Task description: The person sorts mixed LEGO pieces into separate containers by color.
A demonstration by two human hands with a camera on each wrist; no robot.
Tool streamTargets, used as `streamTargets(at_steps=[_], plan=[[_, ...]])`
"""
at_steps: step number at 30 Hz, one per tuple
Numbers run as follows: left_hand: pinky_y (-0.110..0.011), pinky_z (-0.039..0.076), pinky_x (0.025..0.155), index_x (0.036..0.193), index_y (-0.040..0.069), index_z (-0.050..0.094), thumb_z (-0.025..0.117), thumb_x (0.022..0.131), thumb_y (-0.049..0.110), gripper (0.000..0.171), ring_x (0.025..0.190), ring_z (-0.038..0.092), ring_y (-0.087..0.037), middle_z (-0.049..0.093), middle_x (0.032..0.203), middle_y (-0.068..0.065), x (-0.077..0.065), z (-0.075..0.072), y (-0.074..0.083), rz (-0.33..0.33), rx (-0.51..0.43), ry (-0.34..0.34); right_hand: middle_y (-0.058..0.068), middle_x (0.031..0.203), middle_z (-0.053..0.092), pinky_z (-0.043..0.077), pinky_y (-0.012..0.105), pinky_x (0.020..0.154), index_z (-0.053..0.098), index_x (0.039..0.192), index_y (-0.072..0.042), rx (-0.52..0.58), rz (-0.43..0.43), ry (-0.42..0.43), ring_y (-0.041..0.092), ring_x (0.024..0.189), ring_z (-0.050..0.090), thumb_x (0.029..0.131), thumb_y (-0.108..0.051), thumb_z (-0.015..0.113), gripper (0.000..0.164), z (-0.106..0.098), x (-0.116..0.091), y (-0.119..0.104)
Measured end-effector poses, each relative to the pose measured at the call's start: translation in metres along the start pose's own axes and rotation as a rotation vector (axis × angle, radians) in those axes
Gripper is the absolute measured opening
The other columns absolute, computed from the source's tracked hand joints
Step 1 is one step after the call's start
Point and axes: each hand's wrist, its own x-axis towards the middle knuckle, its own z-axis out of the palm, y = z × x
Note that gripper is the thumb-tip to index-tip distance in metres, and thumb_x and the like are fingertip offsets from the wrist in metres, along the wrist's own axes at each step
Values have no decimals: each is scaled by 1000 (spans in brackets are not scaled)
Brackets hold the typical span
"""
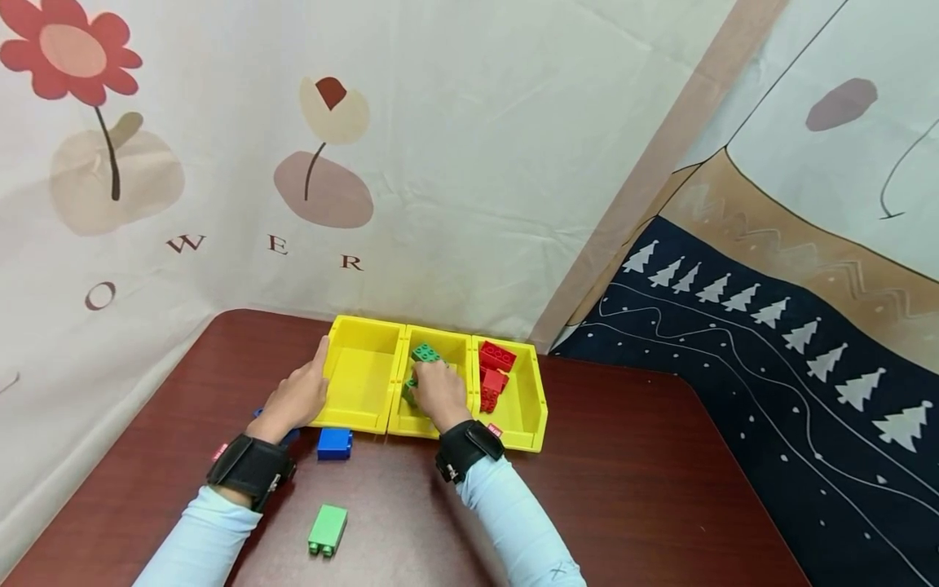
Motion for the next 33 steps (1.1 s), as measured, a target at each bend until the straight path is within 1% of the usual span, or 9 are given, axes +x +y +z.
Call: streamTargets(at_steps=[6,9,13,16,19,22,25,30,33], plan=[[-31,40,58,158,10,-4,46,101,9,76,59,44,-23,54,101,-18,2,-1,0,0,3,-2,10,93,72,53,33,63,74,98,-8,8,-5,6,22,73,60,84,-24,78,22,1,0,2],[-31,41,59,158,10,-4,47,101,9,76,60,44,-23,53,97,-17,1,-1,1,-3,5,-8,9,94,72,52,31,58,74,96,-11,26,3,6,20,72,60,85,-26,77,19,0,-2,3],[-32,41,60,158,10,-4,46,102,9,76,61,45,-24,53,97,-16,1,-1,2,-9,3,-15,6,92,71,45,24,50,76,94,-14,66,28,11,16,67,57,87,-30,74,17,-5,-4,5],[-33,41,60,158,10,-4,47,102,10,75,62,46,-24,53,100,-17,2,-1,2,-14,4,-16,3,86,69,41,22,46,77,94,-15,85,22,44,14,61,54,89,-32,71,18,-13,-8,4],[-33,41,60,158,9,-3,47,102,10,75,63,46,-24,55,105,-19,2,-1,2,-13,9,-15,1,82,68,39,20,46,78,93,-15,97,-1,99,12,59,52,90,-32,71,18,-22,-15,2],[-33,41,59,158,9,-3,46,102,10,74,63,46,-24,55,109,-21,2,-1,1,-6,14,-16,1,85,70,41,19,49,77,93,-15,127,-52,158,12,63,54,90,-30,71,17,-31,-28,-2],[-33,40,60,158,10,-4,45,102,10,74,62,46,-24,54,109,-21,2,-1,0,-5,12,-14,3,89,73,46,19,54,76,93,-13,151,-149,199,14,69,60,88,-29,73,17,-36,-46,-11],[-34,41,60,158,9,-4,45,102,10,74,63,46,-25,54,113,-23,2,-1,0,-4,8,-15,1,91,74,53,21,66,75,94,-13,141,-318,237,15,78,68,85,-29,77,19,-35,-79,-29],[-35,41,60,158,9,-4,45,102,10,74,64,46,-25,54,117,-23,1,-1,1,-4,11,-15,-2,91,74,54,20,67,75,93,-15,133,-412,274,12,79,69,83,-29,79,18,-32,-96,-37]])
